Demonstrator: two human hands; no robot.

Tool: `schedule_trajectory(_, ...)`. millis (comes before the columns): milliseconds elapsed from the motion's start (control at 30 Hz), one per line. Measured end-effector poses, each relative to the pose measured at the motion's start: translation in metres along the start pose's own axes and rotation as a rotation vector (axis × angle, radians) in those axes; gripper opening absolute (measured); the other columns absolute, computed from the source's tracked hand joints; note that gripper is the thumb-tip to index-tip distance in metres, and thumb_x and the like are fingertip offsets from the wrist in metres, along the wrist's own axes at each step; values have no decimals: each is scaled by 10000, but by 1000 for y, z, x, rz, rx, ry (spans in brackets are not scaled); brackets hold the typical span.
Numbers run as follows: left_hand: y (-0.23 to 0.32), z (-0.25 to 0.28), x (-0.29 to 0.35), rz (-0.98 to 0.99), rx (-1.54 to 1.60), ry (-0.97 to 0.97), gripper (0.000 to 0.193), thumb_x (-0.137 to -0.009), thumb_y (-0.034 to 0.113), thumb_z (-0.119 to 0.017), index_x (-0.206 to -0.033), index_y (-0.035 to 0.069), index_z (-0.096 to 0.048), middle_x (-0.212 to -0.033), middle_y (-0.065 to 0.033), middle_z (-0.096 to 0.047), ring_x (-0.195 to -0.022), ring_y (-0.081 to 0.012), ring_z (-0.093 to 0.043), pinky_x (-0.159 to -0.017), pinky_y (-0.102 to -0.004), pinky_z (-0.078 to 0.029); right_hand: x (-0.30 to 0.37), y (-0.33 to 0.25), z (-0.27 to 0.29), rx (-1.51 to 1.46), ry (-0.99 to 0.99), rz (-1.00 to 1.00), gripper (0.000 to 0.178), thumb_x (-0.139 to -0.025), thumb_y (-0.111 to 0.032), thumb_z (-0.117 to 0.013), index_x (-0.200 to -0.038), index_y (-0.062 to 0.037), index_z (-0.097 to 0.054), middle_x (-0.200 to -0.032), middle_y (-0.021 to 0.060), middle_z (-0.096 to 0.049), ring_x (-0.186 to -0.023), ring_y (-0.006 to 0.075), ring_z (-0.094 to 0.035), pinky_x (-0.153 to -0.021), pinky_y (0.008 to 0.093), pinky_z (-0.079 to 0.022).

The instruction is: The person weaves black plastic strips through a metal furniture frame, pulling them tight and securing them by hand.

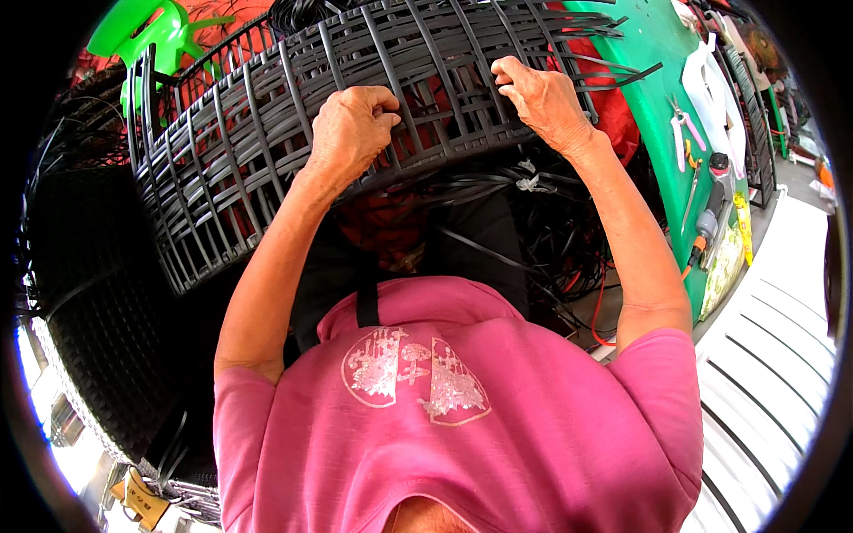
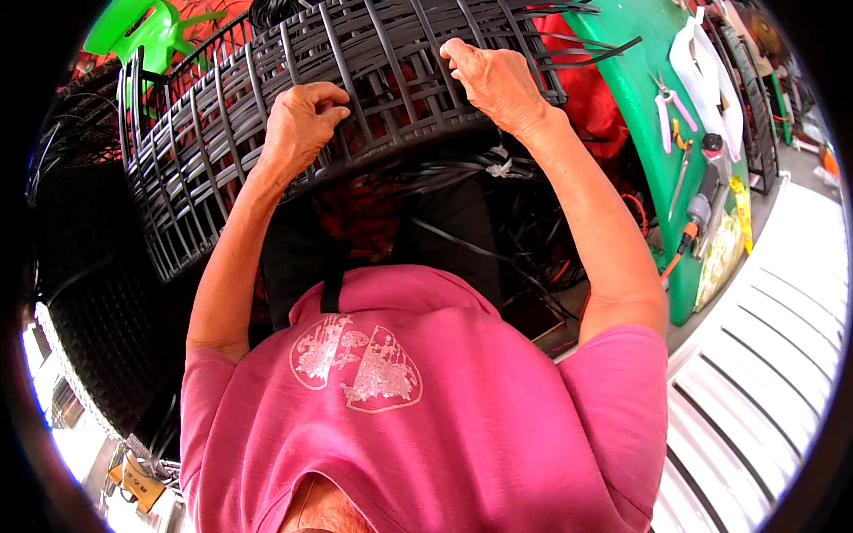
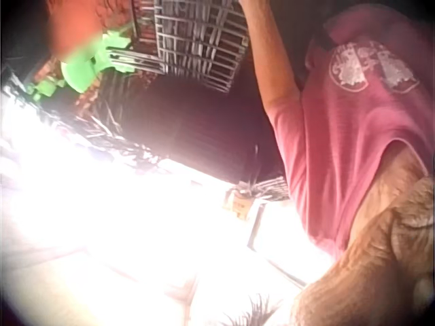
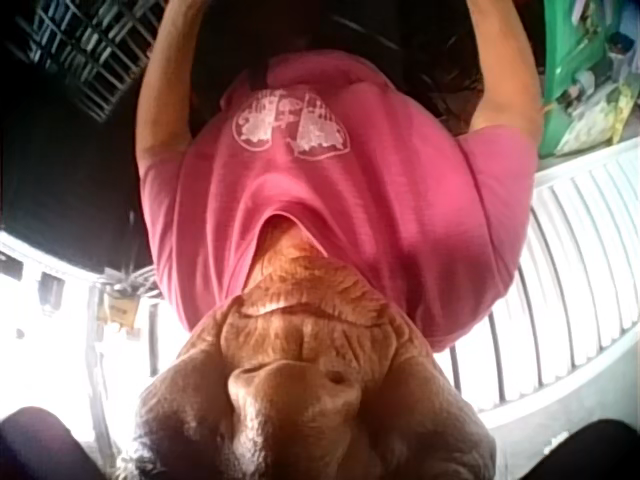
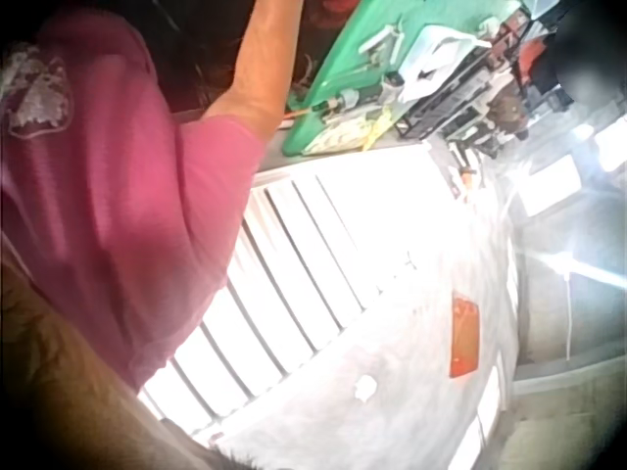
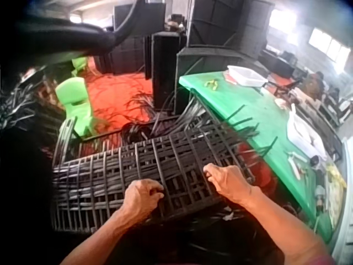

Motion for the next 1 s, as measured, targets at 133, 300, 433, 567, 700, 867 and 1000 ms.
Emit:
schedule_trajectory(133, -5, -4, -3, -10, -62, 82, 124, -770, 116, -652, -856, 30, -675, -666, -83, -629, -582, -154, -568, -591, -299, -457, 1, 0, 0, 45, -49, -34, 182, -809, -65, -601, -965, -75, -508, -702, 128, -627, -665, 320, -627, -572, 382, -492)
schedule_trajectory(300, 4, -5, 4, -201, -202, 190, 106, -767, 124, -651, -817, 33, -675, -733, -75, -591, -671, -231, -592, -647, -322, -466, -13, 29, -12, -244, -295, -258, 259, -766, -58, -575, -1023, -27, -555, -669, 76, -580, -594, 175, -573, -567, 321, -449)
schedule_trajectory(433, 1, -3, 8, -268, -205, 163, 103, -765, 127, -660, -822, 48, -693, -819, -65, -586, -757, -270, -611, -689, -341, -476, -18, 39, 6, -726, -199, -594, 196, -809, -141, -652, -973, -33, -643, -690, -23, -586, -527, 45, -454, -472, 206, -356)
schedule_trajectory(567, 4, -5, 7, -241, -183, 134, 95, -766, 123, -659, -821, 58, -700, -844, -61, -602, -774, -279, -620, -702, -358, -487, 17, 101, 47, -576, 169, -674, 175, -815, -100, -653, -978, -37, -669, -777, -21, -640, -565, 40, -469, -506, 186, -373)
schedule_trajectory(700, 1, -6, 6, -201, -170, 125, 93, -775, 123, -652, -839, 72, -699, -852, -68, -596, -794, -284, -616, -708, -371, -483, 35, 92, 44, -362, 31, -504, 145, -804, -82, -640, -935, -32, -677, -838, -10, -638, -664, 72, -521, -612, 213, -437)
schedule_trajectory(867, 3, -9, 0, -267, -231, 158, 84, -776, 119, -654, -832, 66, -690, -839, -89, -603, -788, -301, -614, -706, -370, -486, 40, 80, 45, 14, 241, -165, 153, -793, -93, -662, -942, -54, -661, -888, 19, -644, -747, 118, -594, -706, 255, -471)
schedule_trajectory(1000, 4, 28, 14, -183, 88, 153, 167, -799, 62, -662, -949, -10, -677, -819, -69, -642, -685, -107, -557, -625, -227, -454, 46, 35, 56, -344, 240, -453, 144, -842, -145, -648, -929, -33, -671, -782, -1, -651, -668, 55, -557, -633, 224, -466)
Point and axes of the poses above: each hand's wrist, its own x-axis away from the middle knuckle, its own z-axis out of the back of the hand, y = z × x, the point moved 5 cm from there along -x, towards the middle knuckle
